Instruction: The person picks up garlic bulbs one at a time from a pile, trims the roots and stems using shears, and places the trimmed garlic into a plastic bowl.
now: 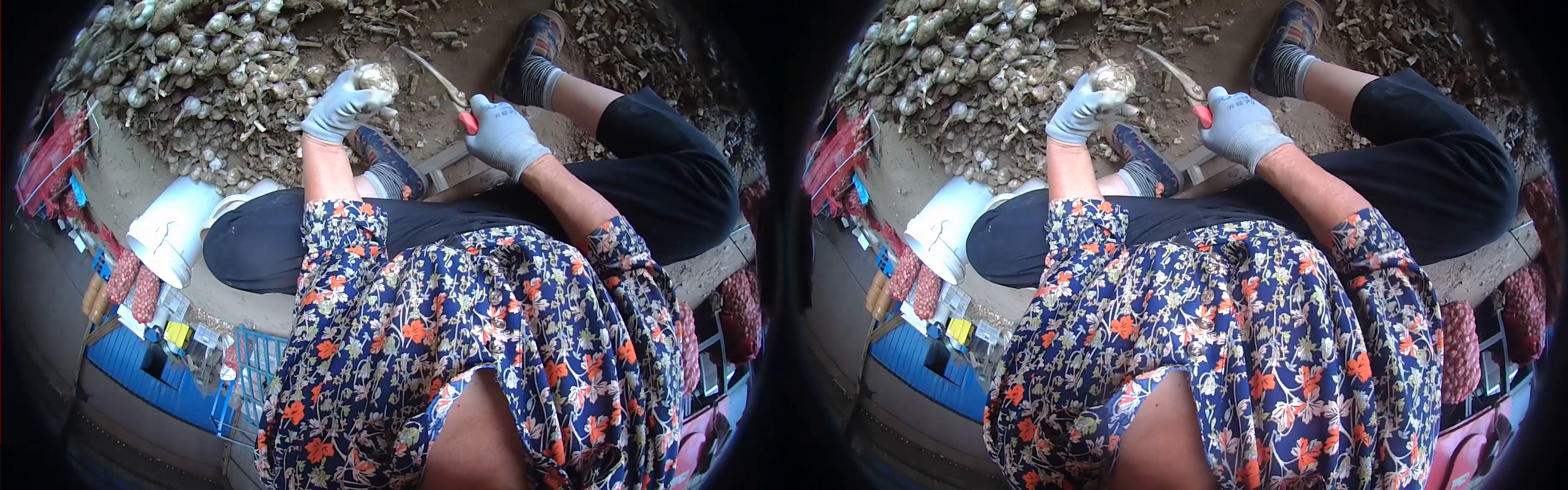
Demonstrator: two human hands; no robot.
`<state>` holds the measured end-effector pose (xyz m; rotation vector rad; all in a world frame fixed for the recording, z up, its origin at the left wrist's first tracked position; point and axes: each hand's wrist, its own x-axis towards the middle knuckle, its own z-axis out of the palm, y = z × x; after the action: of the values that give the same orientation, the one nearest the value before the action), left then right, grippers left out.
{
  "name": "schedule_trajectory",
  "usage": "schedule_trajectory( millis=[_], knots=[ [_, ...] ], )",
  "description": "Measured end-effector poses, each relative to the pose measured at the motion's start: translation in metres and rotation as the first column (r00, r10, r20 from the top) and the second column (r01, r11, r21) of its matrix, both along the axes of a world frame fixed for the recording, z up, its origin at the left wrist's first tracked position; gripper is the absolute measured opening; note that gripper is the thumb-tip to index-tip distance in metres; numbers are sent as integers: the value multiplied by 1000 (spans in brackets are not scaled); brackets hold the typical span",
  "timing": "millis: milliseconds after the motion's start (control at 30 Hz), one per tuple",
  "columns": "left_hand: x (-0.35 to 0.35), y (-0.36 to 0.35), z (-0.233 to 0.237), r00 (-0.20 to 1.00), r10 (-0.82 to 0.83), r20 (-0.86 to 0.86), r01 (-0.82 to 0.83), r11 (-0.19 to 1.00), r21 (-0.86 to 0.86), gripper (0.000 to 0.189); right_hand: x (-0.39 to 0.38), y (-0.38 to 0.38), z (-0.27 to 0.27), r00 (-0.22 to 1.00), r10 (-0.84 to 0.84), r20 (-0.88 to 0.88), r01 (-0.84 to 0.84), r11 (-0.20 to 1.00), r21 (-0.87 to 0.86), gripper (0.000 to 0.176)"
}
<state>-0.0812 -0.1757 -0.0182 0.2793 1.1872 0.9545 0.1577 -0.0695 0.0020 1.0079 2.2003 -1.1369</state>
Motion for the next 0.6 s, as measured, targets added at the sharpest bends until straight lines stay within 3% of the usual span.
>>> schedule_trajectory(
  millis=[67, 200, 267, 500, 600],
  knots=[
    [5, -3, 5, 997, 64, -45, -67, 994, -81, 22, 5, -3, 6, 999, 31, -28, -31, 999, -34, 28],
    [0, -2, -6, 998, 45, -46, -45, 999, 1, 26, 7, -5, 15, 995, 88, -38, -87, 996, 7, 32],
    [11, 5, -3, 997, 54, -46, -50, 996, 72, 31, 3, -2, 9, 983, 135, -125, -127, 989, 74, 35],
    [9, 17, -2, 993, 16, -115, -10, 998, 54, 35, -1, 6, 12, 978, 187, -94, -172, 974, 151, 40],
    [11, 27, 3, 987, -60, -149, 70, 996, 61, 35, -4, 9, 6, 978, 192, -85, -189, 981, 49, 38]
  ],
)
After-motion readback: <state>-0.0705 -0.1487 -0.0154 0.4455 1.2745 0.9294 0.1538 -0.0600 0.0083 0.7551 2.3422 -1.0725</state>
